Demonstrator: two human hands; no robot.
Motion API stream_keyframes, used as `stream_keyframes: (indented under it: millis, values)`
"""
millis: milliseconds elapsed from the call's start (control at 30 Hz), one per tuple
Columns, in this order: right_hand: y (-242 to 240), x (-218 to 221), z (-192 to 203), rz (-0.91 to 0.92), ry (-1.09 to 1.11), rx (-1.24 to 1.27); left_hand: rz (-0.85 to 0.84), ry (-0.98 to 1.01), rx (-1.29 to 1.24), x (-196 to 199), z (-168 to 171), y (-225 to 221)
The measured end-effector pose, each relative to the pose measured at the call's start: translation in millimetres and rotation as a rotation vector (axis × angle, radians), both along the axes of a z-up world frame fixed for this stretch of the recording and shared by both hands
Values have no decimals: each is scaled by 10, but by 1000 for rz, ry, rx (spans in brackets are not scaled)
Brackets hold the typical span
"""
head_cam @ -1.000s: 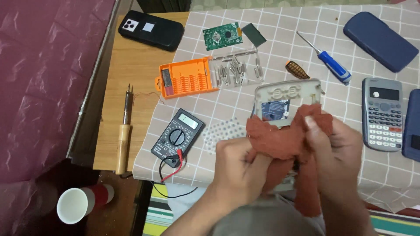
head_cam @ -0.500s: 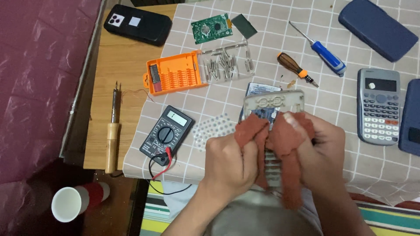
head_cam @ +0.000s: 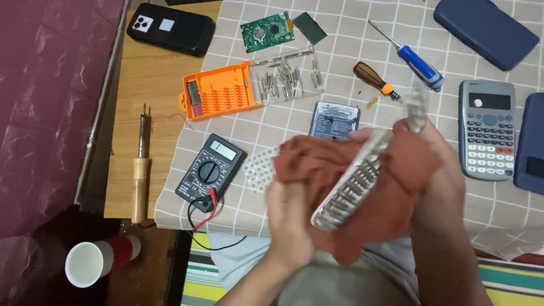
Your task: Disassembling a calculator to clean the circuit board and plastic casing using a cloth.
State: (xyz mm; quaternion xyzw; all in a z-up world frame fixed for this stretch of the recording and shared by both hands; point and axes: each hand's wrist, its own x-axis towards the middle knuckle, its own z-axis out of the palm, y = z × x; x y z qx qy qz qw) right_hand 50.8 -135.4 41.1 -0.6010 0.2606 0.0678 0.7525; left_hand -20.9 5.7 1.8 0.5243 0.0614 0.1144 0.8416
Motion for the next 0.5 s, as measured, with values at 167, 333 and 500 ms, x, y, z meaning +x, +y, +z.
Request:
stream_keyframes:
  millis: [167, 333, 500]
  values:
    - [-272, 31, -204, -59, -471, 344, 300, 306, -183, -377, -1947, 507]
    - [-321, 108, 21, -148, -434, 94, 248, -227, -173, -129, -323, 486]
    - [-130, 112, 138, -266, -411, 21, -254, -170, 487, 63, 472, 352]
